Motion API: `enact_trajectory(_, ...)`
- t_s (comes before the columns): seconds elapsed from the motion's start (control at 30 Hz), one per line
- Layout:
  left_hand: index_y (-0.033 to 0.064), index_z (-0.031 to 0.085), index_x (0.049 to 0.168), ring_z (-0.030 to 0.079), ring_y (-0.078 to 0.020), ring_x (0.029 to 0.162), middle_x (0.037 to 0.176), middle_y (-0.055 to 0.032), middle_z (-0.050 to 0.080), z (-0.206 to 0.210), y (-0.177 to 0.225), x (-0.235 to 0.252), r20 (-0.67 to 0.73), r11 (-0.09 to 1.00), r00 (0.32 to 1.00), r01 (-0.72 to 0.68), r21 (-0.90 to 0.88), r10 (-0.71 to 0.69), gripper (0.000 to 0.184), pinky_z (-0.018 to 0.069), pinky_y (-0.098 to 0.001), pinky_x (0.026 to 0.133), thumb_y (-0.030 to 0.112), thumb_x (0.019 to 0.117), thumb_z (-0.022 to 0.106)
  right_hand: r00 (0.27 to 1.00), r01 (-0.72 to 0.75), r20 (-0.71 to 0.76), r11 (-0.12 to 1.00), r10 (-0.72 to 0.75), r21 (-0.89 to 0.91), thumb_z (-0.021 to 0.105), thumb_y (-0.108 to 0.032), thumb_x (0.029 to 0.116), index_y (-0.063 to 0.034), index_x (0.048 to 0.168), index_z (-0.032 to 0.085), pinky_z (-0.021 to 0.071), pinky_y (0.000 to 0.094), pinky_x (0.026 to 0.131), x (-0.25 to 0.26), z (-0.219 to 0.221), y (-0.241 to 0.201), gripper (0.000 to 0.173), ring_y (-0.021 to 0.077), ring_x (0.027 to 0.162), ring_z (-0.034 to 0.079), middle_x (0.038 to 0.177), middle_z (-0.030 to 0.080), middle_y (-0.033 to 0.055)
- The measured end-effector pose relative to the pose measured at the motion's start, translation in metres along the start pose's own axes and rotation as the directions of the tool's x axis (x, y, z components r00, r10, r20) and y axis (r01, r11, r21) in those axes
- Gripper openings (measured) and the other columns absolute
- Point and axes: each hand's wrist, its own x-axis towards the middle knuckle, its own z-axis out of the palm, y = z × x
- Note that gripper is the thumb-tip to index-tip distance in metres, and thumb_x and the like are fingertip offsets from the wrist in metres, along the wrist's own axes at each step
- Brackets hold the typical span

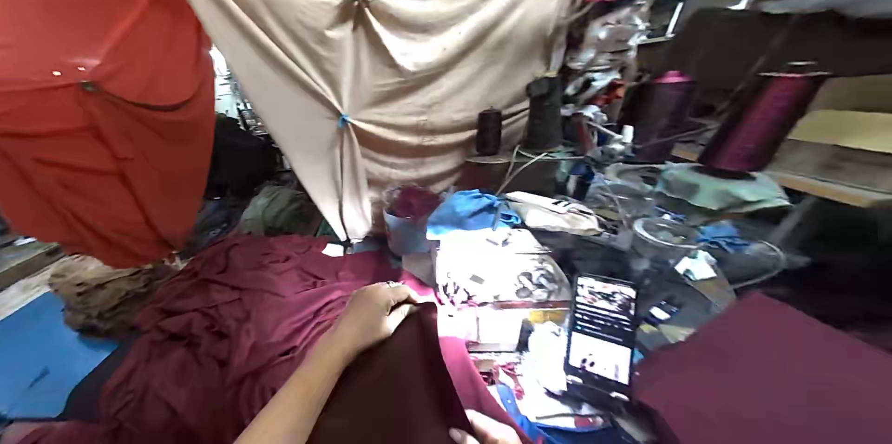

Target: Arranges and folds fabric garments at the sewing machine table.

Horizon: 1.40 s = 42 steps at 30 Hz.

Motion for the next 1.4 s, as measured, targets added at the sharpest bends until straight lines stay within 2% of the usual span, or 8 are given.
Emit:
enact_trajectory(0.1,0.0041,0.074,0.118,0.065,-0.0272,0.121,0.122,-0.0139,0.072,0.061,-0.067,0.046,-0.048,0.995,0.993,-0.103,0.002,0.103,0.031,0.0466,-0.0445,0.110,0.024,0.1042,0.055,0.990,-0.128,-0.080,0.986,0.120,-0.110,0.063,-0.012,0.0968,0.0029,0.098,0.072,0.0578,0.0357,0.077,0.011,-0.011,0.046,0.017,0.0116,0.078,0.069,0.083,0.072,0.0079)
enact_trajectory(0.23,0.0028,0.076,0.112,0.068,-0.0275,0.117,0.117,-0.0151,0.073,0.094,-0.082,0.057,-0.128,0.991,0.986,-0.116,-0.063,0.108,0.026,0.0487,-0.0450,0.108,0.020,0.1003,0.060,0.976,-0.216,-0.080,0.939,0.202,-0.269,0.065,-0.017,0.0969,0.0039,0.098,0.072,0.0553,0.0436,0.076,0.024,-0.025,0.065,0.023,0.0208,0.078,0.067,0.085,0.070,0.0140)
enact_trajectory(0.33,0.0035,0.077,0.110,0.069,-0.0251,0.113,0.114,-0.0135,0.075,0.100,-0.084,0.053,-0.208,0.988,0.973,-0.125,-0.095,0.103,0.024,0.0509,-0.0430,0.105,0.019,0.0977,0.064,0.978,-0.135,-0.186,0.970,0.097,-0.202,0.069,-0.021,0.0948,-0.0009,0.108,0.073,0.0561,0.0336,0.077,0.045,-0.025,0.055,0.024,0.0118,0.079,0.067,0.090,0.072,0.0073)
enact_trajectory(0.43,0.0040,0.078,0.105,0.071,-0.0190,0.106,0.108,-0.0103,0.076,0.100,-0.083,0.050,-0.282,0.977,0.949,-0.179,-0.118,0.140,0.022,0.0541,-0.0374,0.100,0.021,0.0976,0.066,0.936,-0.039,-0.351,0.993,-0.004,-0.115,0.071,-0.021,0.0931,-0.0031,0.101,0.075,0.0556,0.0244,0.070,0.064,-0.018,0.045,0.020,0.0042,0.073,0.065,0.086,0.072,0.0016)
enact_trajectory(0.67,0.0087,0.080,0.093,0.073,-0.0174,0.096,0.096,-0.0054,0.077,0.111,-0.078,0.064,-0.436,0.978,0.883,-0.205,-0.026,0.174,0.014,0.0578,-0.0377,0.092,0.021,0.0915,0.072,0.800,0.069,-0.545,0.939,-0.253,-0.336,0.075,-0.022,0.0872,-0.0056,0.089,0.075,0.0586,0.0289,0.078,0.078,-0.015,0.048,0.017,0.0104,0.086,0.070,0.093,0.073,0.0058)
enact_trajectory(0.87,0.0057,0.079,0.096,0.073,-0.0197,0.097,0.099,-0.0090,0.076,0.122,-0.075,0.073,-0.369,0.985,0.924,-0.146,-0.090,0.103,0.018,0.0579,-0.0385,0.092,0.021,0.0928,0.070,0.948,-0.147,-0.301,0.982,0.105,-0.118,0.074,-0.030,0.0907,-0.0072,0.095,0.077,0.0545,0.0330,0.080,0.080,-0.032,0.035,0.023,0.0078,0.082,0.066,0.085,0.072,0.0001)
enact_trajectory(0.97,0.0035,0.078,0.096,0.074,-0.0212,0.093,0.097,-0.0103,0.077,0.124,-0.075,0.070,-0.405,0.976,0.898,-0.211,-0.057,0.170,0.016,0.0589,-0.0392,0.089,0.014,0.0933,0.066,0.972,-0.124,-0.210,0.988,0.104,-0.086,0.072,-0.030,0.0915,-0.0096,0.077,0.072,0.0482,0.0259,0.066,0.072,-0.033,0.042,0.025,0.0009,0.066,0.057,0.068,0.062,-0.0069)
enact_trajectory(1.4,0.0123,0.079,0.090,0.073,-0.0145,0.091,0.094,-0.0024,0.076,0.135,-0.070,0.067,-0.440,0.976,0.890,-0.187,-0.108,0.122,0.009,0.0595,-0.0376,0.085,0.018,0.0870,0.073,0.974,-0.162,-0.138,0.980,0.178,0.119,0.072,-0.021,0.0933,-0.0105,0.070,0.070,0.0442,0.0207,0.054,0.052,-0.022,0.039,0.025,-0.0017,0.055,0.052,0.060,0.058,-0.0089)
